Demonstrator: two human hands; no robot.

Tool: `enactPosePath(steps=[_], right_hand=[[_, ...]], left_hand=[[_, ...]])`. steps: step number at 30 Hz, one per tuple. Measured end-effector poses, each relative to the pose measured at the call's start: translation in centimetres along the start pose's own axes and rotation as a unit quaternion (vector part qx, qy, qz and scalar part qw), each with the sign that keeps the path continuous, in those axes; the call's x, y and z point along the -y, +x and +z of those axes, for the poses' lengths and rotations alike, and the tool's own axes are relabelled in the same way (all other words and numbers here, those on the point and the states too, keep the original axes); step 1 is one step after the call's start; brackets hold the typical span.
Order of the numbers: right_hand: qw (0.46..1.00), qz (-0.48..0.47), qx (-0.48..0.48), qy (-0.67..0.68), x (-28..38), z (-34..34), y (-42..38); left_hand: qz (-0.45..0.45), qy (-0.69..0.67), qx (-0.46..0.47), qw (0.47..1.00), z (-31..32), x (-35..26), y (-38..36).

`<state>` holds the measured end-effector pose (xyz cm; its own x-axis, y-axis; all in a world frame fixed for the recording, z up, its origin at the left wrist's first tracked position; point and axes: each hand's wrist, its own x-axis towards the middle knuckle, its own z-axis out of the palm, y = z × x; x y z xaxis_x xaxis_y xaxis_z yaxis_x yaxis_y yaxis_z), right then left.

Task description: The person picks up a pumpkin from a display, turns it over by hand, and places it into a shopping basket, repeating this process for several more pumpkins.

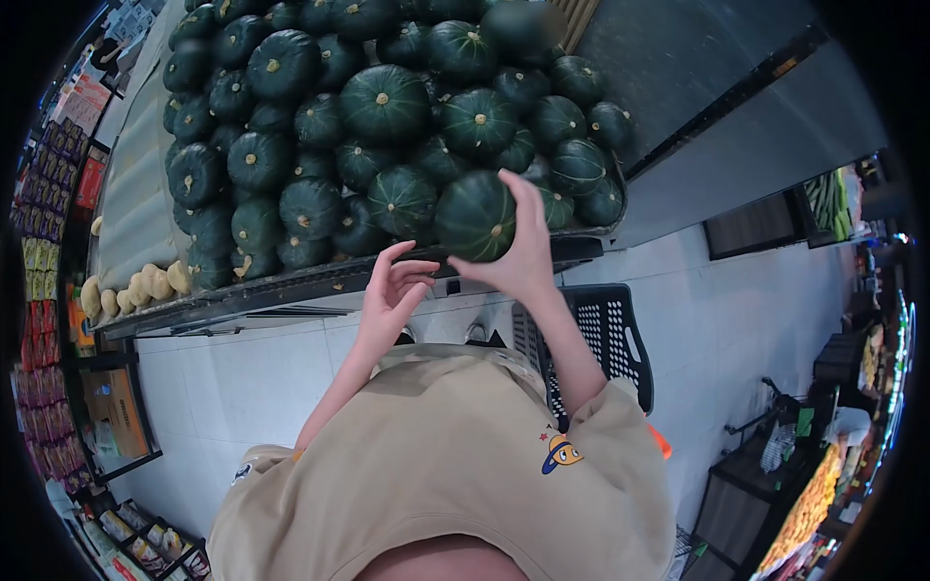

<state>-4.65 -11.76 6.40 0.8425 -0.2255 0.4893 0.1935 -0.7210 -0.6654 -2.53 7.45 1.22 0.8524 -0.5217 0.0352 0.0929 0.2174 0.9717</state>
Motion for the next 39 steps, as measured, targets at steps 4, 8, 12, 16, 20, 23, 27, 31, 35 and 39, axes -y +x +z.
enactPosePath(steps=[4, 8, 12, 16, 20, 23, 27, 31, 35, 39], right_hand=[[0.994, -0.022, -0.061, -0.084, -2.1, -4.6, 6.4], [0.991, 0.030, -0.062, -0.114, -7.6, -6.7, 12.6], [0.980, 0.118, -0.039, -0.153, -12.7, -6.6, 16.0], [0.980, 0.113, -0.027, -0.162, -14.2, -5.9, 16.7], [0.976, 0.117, -0.020, -0.185, -15.4, -5.2, 17.0], [0.977, 0.115, -0.019, -0.176, -16.2, -4.9, 17.2], [0.977, 0.141, -0.014, -0.161, -16.2, -4.7, 17.4], [0.967, 0.186, 0.008, -0.176, -16.1, -4.8, 17.9], [0.954, 0.217, 0.034, -0.206, -15.9, -5.1, 17.8], [0.955, 0.193, 0.034, -0.225, -17.2, -5.0, 17.7]], left_hand=[[-0.038, 0.034, 0.014, 0.999, -0.8, 0.4, -0.4], [-0.039, 0.024, 0.003, 0.999, -1.5, 1.0, -1.0], [-0.041, 0.040, -0.010, 0.998, -2.0, 0.7, -1.6], [-0.039, 0.048, -0.025, 0.998, -2.8, 0.9, -2.2], [-0.038, 0.051, -0.048, 0.997, -3.3, 1.1, -2.8], [-0.037, 0.047, -0.056, 0.997, -3.5, 1.3, -3.0], [-0.038, 0.048, -0.061, 0.996, -3.6, 1.3, -3.1], [-0.041, 0.048, -0.055, 0.996, -3.6, 1.6, -3.0], [-0.051, 0.059, -0.037, 0.996, -3.5, 1.8, -3.0], [-0.052, 0.057, -0.033, 0.996, -3.8, 2.0, -2.8]])
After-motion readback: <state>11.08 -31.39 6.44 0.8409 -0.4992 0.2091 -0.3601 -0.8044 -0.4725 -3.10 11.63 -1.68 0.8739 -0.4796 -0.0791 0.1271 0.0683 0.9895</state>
